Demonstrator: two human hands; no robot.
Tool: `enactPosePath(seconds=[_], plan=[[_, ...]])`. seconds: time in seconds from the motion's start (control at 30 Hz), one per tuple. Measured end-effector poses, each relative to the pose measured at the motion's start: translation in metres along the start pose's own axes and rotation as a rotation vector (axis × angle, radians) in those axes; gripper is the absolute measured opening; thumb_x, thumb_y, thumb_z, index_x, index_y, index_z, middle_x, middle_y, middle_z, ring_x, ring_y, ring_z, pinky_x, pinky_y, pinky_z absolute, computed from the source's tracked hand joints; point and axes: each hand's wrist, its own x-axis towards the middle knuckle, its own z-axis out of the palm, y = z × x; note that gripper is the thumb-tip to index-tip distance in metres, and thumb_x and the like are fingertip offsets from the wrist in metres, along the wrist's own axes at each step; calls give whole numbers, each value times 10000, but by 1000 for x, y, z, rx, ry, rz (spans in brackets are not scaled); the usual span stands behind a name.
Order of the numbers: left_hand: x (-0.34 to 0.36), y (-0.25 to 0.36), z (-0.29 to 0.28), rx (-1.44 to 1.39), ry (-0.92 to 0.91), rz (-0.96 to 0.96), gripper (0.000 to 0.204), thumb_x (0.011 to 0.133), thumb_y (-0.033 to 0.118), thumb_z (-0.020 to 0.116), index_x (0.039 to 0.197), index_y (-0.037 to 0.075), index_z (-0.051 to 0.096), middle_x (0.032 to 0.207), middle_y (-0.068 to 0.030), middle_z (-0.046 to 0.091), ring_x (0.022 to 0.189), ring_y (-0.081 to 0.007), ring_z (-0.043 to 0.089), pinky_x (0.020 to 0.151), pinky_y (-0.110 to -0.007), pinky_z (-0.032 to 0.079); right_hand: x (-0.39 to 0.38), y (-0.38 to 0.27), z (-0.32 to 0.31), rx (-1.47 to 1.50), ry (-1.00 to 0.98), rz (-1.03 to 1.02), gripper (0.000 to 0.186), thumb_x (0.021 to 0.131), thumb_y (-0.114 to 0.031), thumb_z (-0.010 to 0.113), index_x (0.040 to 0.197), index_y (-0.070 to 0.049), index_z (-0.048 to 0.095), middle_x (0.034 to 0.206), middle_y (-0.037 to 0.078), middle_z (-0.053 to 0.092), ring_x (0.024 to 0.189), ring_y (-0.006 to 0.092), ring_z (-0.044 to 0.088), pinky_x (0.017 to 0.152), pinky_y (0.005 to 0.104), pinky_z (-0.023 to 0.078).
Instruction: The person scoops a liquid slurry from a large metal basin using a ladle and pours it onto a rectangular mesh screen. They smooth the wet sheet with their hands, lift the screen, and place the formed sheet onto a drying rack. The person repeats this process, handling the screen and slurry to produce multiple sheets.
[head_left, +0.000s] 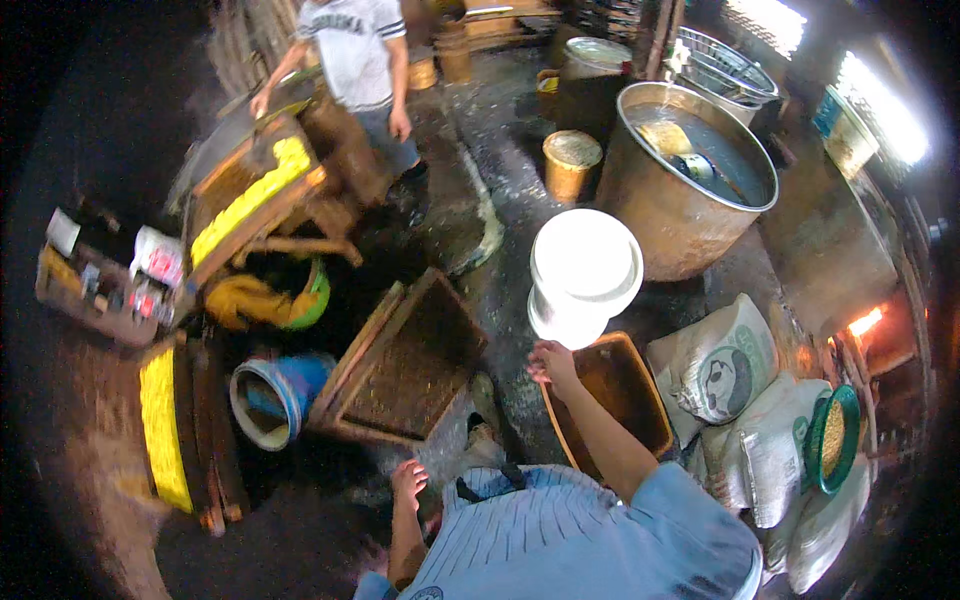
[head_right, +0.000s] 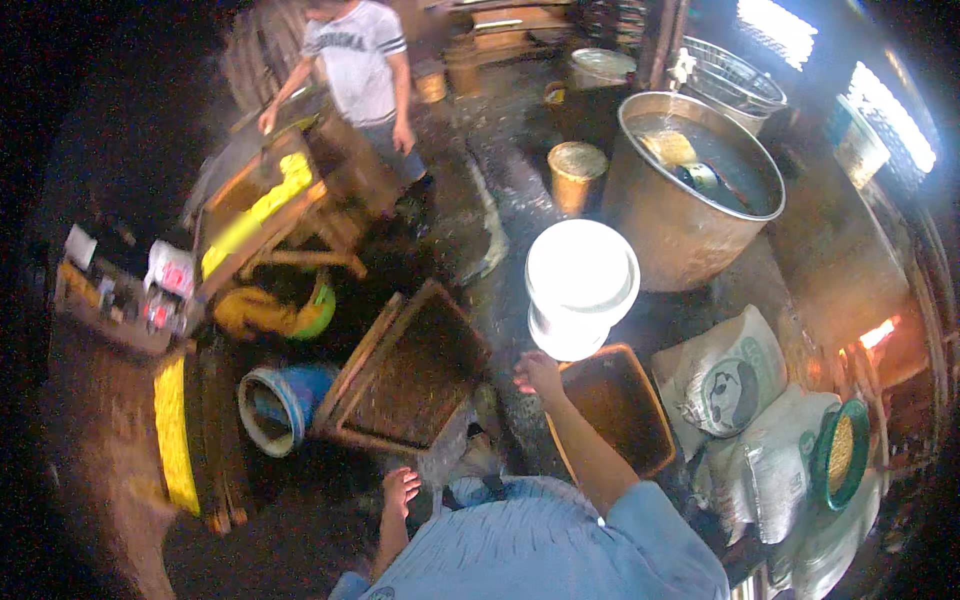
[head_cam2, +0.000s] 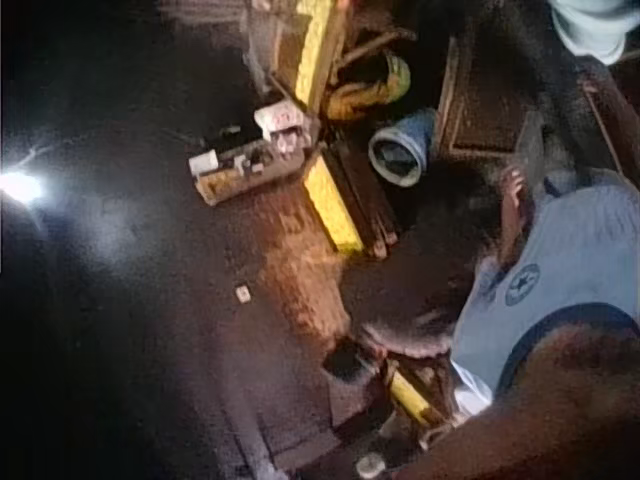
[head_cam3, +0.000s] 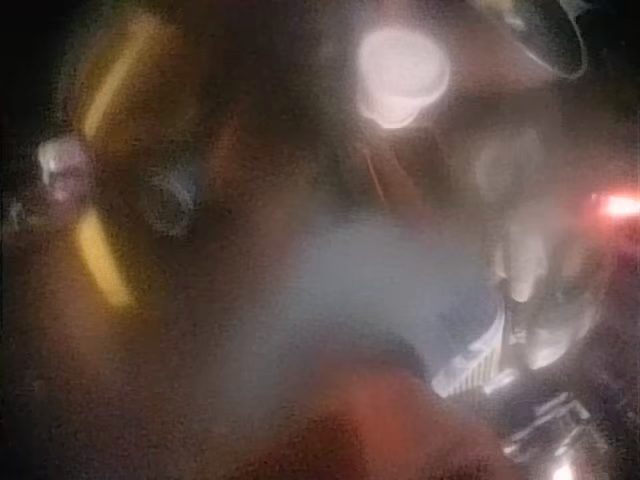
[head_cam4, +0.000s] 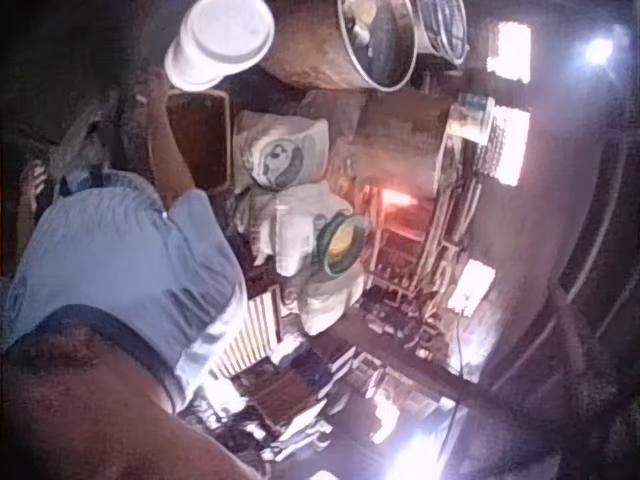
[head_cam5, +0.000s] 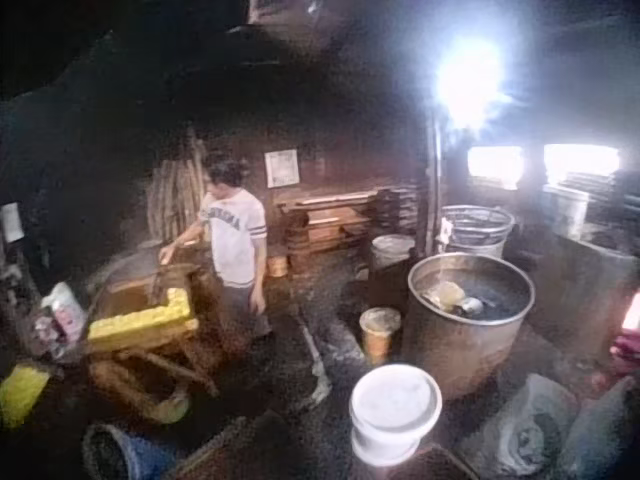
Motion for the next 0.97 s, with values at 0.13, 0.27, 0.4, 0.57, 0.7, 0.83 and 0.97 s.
enactPosePath(seconds=[0.13, 0.27, 0.4, 0.57, 0.7, 0.83, 0.97], plan=[[84, 118, 26, -120, 23, 59, 269, 880, 271, 552, 1102, 118, 565, 985, -73, 647, 826, -191, 629, 696, -337, 488, 109, -122, 68, 133, -1, -186, 321, 845, -100, 527, 1148, -20, 458, 882, 123, 603, 635, 197, 613, 496, 290, 503], [139, 250, 83, -169, -14, 142, 195, 879, 224, 576, 1023, 93, 571, 913, -74, 642, 725, -162, 621, 623, -290, 485, 225, -239, 24, 100, 158, -479, 375, 888, -292, 513, 1197, -87, 455, 909, 106, 627, 714, 245, 639, 564, 367, 514], [178, 359, 113, -261, -219, 338, 104, 892, 104, 557, 992, 76, 567, 777, -46, 606, 584, -98, 560, 479, -189, 415, 307, -362, -29, 327, 395, -525, 291, 859, -204, 542, 1117, -75, 502, 879, 136, 595, 624, 262, 614, 471, 358, 476], [225, 428, 182, -244, -195, 375, 118, 891, 111, 573, 995, 56, 566, 858, -71, 619, 633, -118, 581, 496, -215, 435, 412, -481, -174, 413, 736, -757, 101, 799, -136, 537, 777, -39, 559, 662, 107, 568, 516, 219, 564, 422, 319, 452], [224, 523, 253, -106, -114, 160, 178, 888, 159, 597, 1034, 61, 572, 956, -91, 632, 767, -166, 627, 614, -281, 490, 500, -545, -259, 560, 905, -718, 101, 798, -123, 563, 823, -26, 577, 691, 90, 568, 559, 211, 580, 445, 314, 461], [307, 686, 407, 228, -418, 250, 238, 900, 226, 587, 1083, 74, 580, 1006, -54, 639, 885, -177, 632, 745, -295, 478, 569, -571, -348, 613, 1253, -430, 167, 790, -161, 599, 857, -9, 590, 761, 104, 593, 587, 216, 582, 493, 325, 478], [404, 821, 590, 392, -607, 332, 260, 894, 281, 603, 1067, 87, 593, 1023, -37, 641, 905, -174, 628, 756, -324, 477, 618, -573, -405, 628, 1412, -462, 286, 788, -129, 565, 891, 135, 604, 876, 158, 658, 741, 279, 651, 593, 370, 533]])
